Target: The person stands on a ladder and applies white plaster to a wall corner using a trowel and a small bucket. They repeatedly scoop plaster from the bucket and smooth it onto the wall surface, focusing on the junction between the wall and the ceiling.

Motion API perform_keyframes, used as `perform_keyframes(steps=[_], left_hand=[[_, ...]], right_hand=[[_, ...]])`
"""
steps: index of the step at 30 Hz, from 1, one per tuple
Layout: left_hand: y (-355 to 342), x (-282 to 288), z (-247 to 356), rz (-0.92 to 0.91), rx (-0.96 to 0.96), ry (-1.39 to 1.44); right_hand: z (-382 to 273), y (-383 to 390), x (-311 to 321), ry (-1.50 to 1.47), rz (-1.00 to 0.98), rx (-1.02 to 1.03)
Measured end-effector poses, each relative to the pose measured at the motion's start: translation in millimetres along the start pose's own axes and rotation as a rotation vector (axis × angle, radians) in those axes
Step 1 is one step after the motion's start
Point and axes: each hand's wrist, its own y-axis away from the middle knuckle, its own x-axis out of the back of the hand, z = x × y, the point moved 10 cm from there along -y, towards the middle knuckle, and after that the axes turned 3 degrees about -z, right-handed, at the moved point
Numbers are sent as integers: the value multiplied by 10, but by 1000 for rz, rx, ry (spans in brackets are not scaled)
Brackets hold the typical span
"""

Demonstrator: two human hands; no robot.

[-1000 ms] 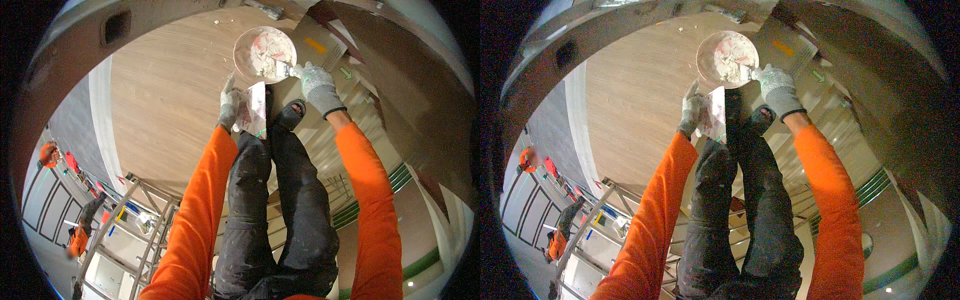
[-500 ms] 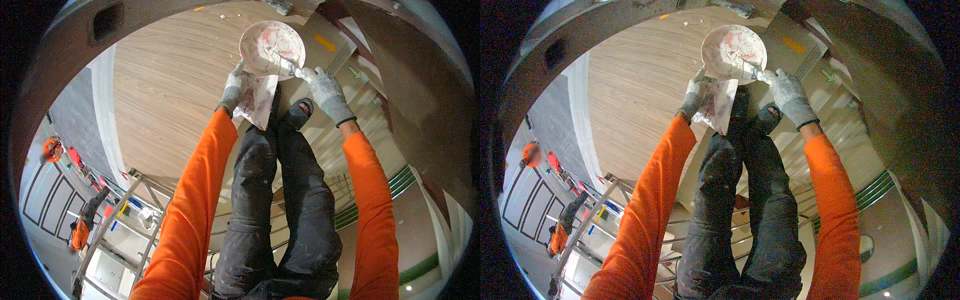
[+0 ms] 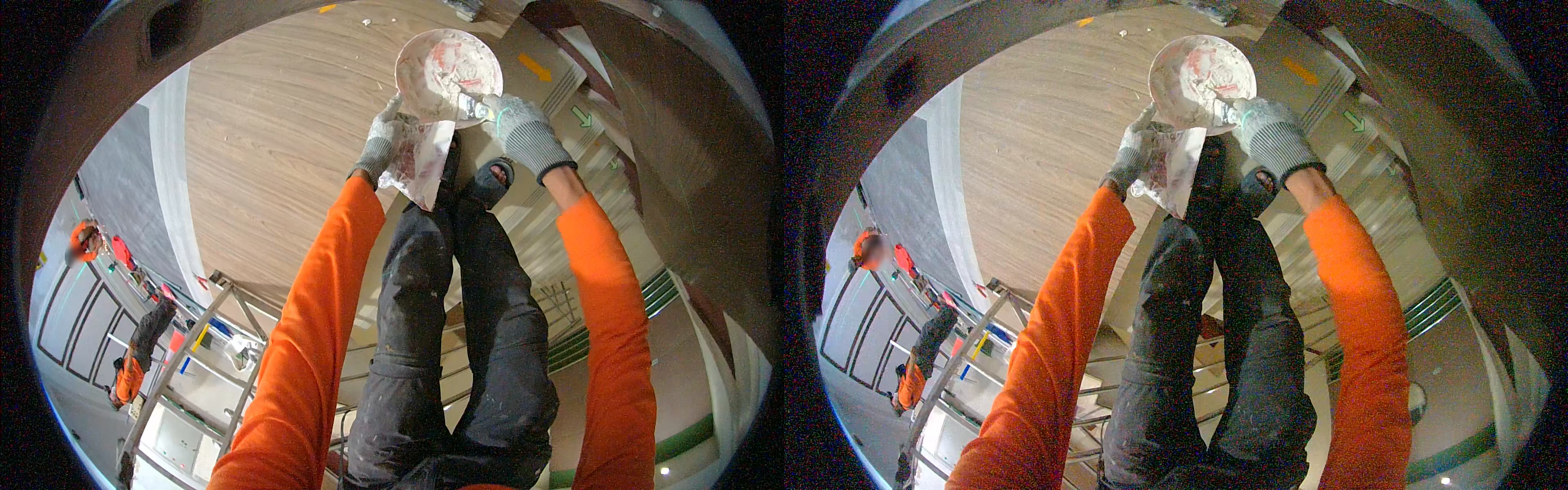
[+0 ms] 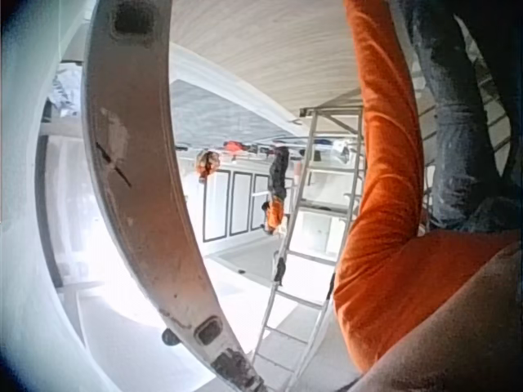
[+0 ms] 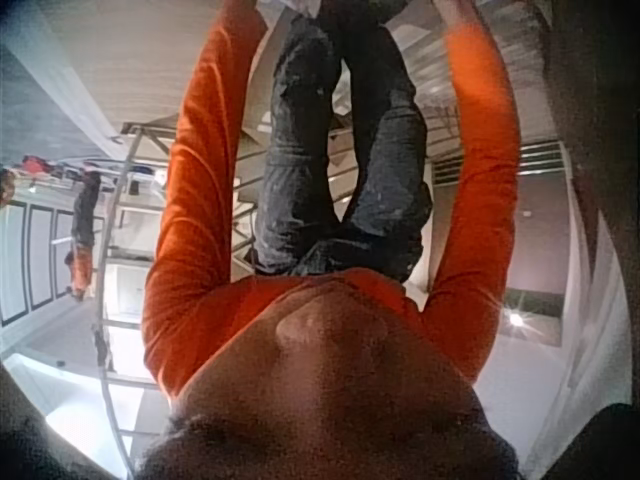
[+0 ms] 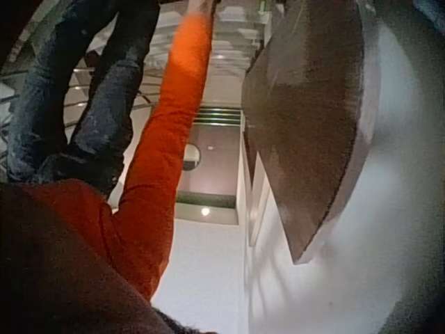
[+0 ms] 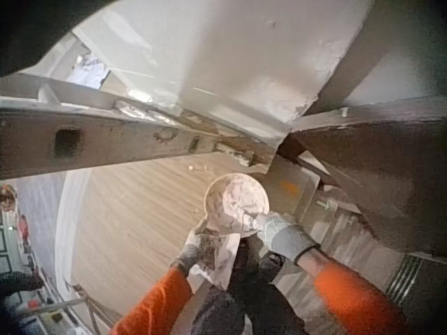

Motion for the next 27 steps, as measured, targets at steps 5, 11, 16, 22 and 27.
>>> perform_keyframes(steps=[5,11,16,22,27], left_hand=[[92,-64,112,-18,8,32],[124,-81,131,-2,121,85],[-7,5,103,-34,-3,-64],[16,-52,224,-55,-111,-274],[84,28,147,-15,24,71]], right_hand=[[-355,-254,-1,-42,35,-52],[-771,-616,108,32,4,-150],[-885,-752,235,-116,50,-192],[-980,-766,325,-94,131,-97],[-556,-879,223,-344,21,-52]])
